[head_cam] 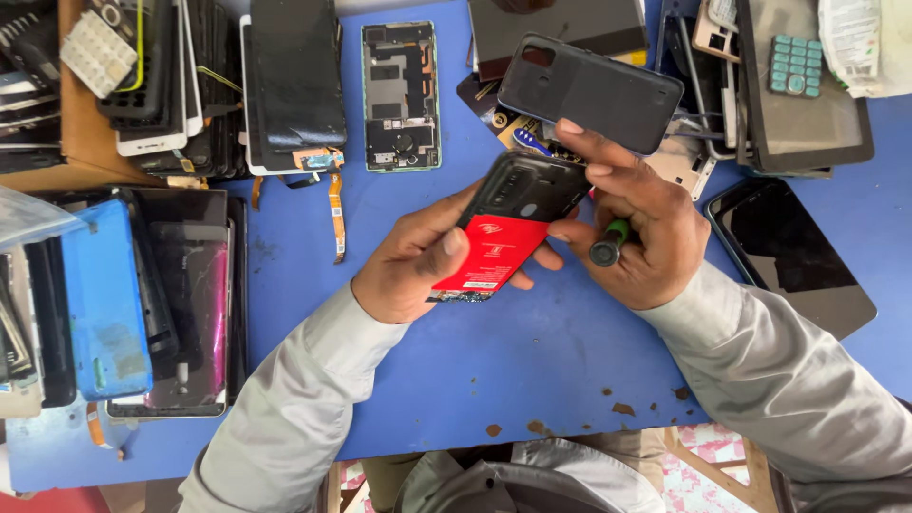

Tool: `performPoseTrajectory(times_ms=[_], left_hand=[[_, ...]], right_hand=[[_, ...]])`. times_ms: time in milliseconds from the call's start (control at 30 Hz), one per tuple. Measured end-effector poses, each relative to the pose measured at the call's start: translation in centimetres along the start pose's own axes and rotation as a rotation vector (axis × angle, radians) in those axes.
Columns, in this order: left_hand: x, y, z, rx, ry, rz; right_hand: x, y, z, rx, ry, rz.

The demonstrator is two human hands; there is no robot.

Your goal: The person uses a screwdriver to unscrew screws from the back of a smartphone, then pries and lifts the back cover and internal components away from the phone frame by hand, working over a cluttered repair bench.

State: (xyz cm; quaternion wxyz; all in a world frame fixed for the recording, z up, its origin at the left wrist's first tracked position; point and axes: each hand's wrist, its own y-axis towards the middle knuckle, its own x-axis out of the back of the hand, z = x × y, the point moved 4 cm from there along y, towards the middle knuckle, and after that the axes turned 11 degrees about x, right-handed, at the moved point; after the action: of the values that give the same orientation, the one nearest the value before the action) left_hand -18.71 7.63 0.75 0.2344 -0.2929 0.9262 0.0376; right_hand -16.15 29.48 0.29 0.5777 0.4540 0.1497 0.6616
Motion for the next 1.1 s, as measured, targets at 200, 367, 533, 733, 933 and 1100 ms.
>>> performPoseTrajectory(times_ms=[200,367,533,733,933,1100], left_hand=[[0.3,0.6,-0.6,-0.018,-0.094,0.052],[0.3,0.5,-0.6,-0.032,-0.144,0.060],[0.5,0.8,0.0,-0.030,-0.101,0.066],[0.0,0.7,0.9,-0.026,-0.010,0.000],[-0.5,0.4,0.4,-0.037,0.127,-0.034],[-1.0,0.1,-0.2,-0.073,0.249,-0.048]], right_hand=[[0.9,0.1,0.4,0.084,0.021,-0.081],[1.1,-0.4,0.1,0.031,0.008,-0.113],[1.1,-0.5,0.4,-0.007,0.018,-0.099],[1.3,-0.4,0.9,-0.060,-0.097,-0.099],[1.2,-0.9,0.5,-0.154,0.096,-0.141],[1.1,-1.0,0.6,-0.137,0.219,-0.159]])
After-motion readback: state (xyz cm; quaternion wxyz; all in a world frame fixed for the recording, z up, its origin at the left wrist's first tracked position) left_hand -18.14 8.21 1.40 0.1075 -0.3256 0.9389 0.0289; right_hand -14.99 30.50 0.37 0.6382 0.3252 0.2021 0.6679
